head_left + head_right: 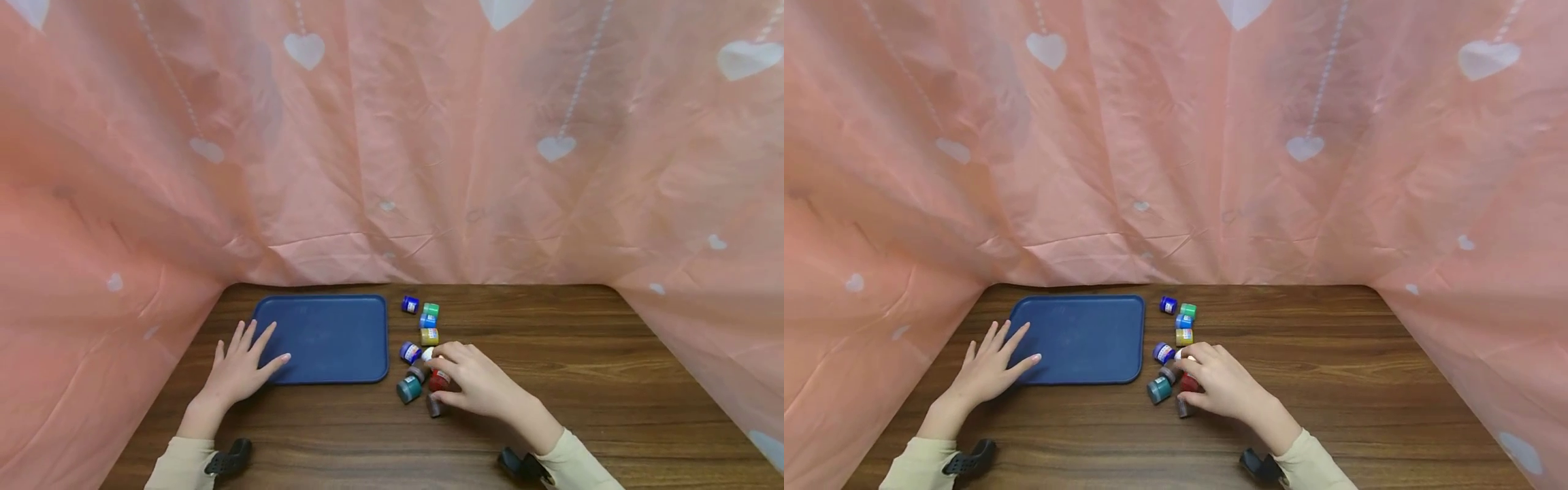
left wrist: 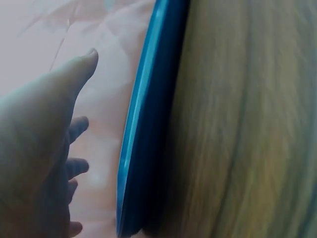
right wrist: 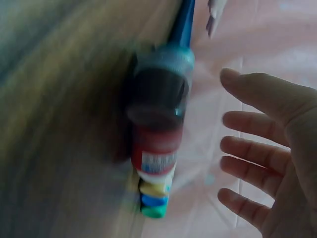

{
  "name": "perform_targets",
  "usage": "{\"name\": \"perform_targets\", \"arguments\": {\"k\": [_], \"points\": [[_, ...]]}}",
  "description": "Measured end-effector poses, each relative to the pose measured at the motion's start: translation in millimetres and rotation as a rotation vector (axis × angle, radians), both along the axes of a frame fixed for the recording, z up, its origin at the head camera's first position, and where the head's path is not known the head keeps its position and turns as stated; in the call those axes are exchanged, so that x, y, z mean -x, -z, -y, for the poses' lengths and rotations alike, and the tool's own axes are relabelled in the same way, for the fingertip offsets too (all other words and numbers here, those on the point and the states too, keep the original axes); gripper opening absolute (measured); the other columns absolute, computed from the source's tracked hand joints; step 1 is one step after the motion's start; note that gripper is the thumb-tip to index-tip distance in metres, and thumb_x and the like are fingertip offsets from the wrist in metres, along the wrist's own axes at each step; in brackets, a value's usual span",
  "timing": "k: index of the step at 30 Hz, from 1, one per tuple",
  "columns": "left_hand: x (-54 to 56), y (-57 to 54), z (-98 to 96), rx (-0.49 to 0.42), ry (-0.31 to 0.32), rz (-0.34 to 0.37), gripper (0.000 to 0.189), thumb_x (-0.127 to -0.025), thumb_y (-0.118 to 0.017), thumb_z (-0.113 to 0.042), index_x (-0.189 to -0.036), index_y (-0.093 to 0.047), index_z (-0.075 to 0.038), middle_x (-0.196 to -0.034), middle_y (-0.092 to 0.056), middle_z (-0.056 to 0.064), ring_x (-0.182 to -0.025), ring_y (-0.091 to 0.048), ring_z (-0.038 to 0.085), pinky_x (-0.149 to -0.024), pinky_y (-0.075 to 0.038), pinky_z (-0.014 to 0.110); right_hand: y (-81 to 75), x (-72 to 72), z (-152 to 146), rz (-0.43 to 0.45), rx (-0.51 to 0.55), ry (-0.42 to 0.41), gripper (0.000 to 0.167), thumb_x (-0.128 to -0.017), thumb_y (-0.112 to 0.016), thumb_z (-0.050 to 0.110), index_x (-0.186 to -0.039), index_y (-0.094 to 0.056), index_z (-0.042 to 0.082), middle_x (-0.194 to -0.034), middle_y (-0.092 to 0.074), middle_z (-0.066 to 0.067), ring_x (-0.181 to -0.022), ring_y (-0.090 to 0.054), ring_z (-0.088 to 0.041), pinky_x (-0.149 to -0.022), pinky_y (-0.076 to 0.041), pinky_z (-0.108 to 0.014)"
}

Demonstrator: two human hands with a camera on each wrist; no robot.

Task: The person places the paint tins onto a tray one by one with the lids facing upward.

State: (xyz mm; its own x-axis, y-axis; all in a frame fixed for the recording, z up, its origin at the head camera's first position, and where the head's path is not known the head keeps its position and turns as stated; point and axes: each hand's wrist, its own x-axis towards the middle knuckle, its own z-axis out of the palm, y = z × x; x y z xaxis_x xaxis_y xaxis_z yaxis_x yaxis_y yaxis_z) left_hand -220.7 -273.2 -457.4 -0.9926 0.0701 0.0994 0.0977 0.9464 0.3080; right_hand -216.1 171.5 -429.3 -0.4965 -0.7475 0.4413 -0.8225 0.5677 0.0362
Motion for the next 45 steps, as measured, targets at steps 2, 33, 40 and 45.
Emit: {"name": "perform_targets", "arguments": {"k": [2,33,40,45], "points": [[-0.8,0.1,1.6,-0.002,0.017,0.018,0.085,-0.089,-0.051,-0.068,-0.155,-0.027,-0.021,-0.16,-0.017,0.026,-0.149,-0.006,0.048,-0.108,-0.003,0.077,1.9,-3.7,1.0,0.02,-0.02,-0.025,0.04,-0.075,-0.082,0.038,-0.106,-0.07,0.016,-0.106,-0.062,0.003,-0.098,-0.057,-0.015,-0.077,-0.047,-0.034],[-1.2,20.4,11.3,-0.031,-0.005,0.191,0.115,-0.076,-0.061,-0.075,-0.158,-0.011,-0.012,-0.158,0.003,0.035,-0.147,0.004,0.052,-0.102,-0.004,0.082,16.2,-11.9,8.1,-0.044,-0.216,-0.014,0.043,-0.06,-0.09,0.035,-0.094,-0.07,0.019,-0.098,-0.054,0.005,-0.091,-0.049,-0.012,-0.07,-0.04,-0.027],[-2.6,18.5,9.6,-0.046,-0.021,0.197,0.111,-0.08,-0.061,-0.071,-0.158,-0.011,-0.01,-0.159,0.002,0.034,-0.147,0.003,0.051,-0.103,-0.004,0.081,13.3,-12.9,9.6,-0.012,-0.229,-0.03,0.04,-0.063,-0.088,0.037,-0.092,-0.067,0.019,-0.098,-0.053,0.006,-0.089,-0.047,-0.011,-0.07,-0.038,-0.025],[-3.1,21.0,6.4,-0.029,-0.016,0.205,0.112,-0.08,-0.059,-0.073,-0.158,-0.01,-0.01,-0.159,0.003,0.033,-0.148,0.003,0.05,-0.103,-0.005,0.082,12.8,-16.1,7.2,-0.012,-0.206,-0.045,0.039,-0.062,-0.087,0.036,-0.09,-0.065,0.019,-0.096,-0.052,0.007,-0.087,-0.046,-0.01,-0.069,-0.038,-0.024]]}}
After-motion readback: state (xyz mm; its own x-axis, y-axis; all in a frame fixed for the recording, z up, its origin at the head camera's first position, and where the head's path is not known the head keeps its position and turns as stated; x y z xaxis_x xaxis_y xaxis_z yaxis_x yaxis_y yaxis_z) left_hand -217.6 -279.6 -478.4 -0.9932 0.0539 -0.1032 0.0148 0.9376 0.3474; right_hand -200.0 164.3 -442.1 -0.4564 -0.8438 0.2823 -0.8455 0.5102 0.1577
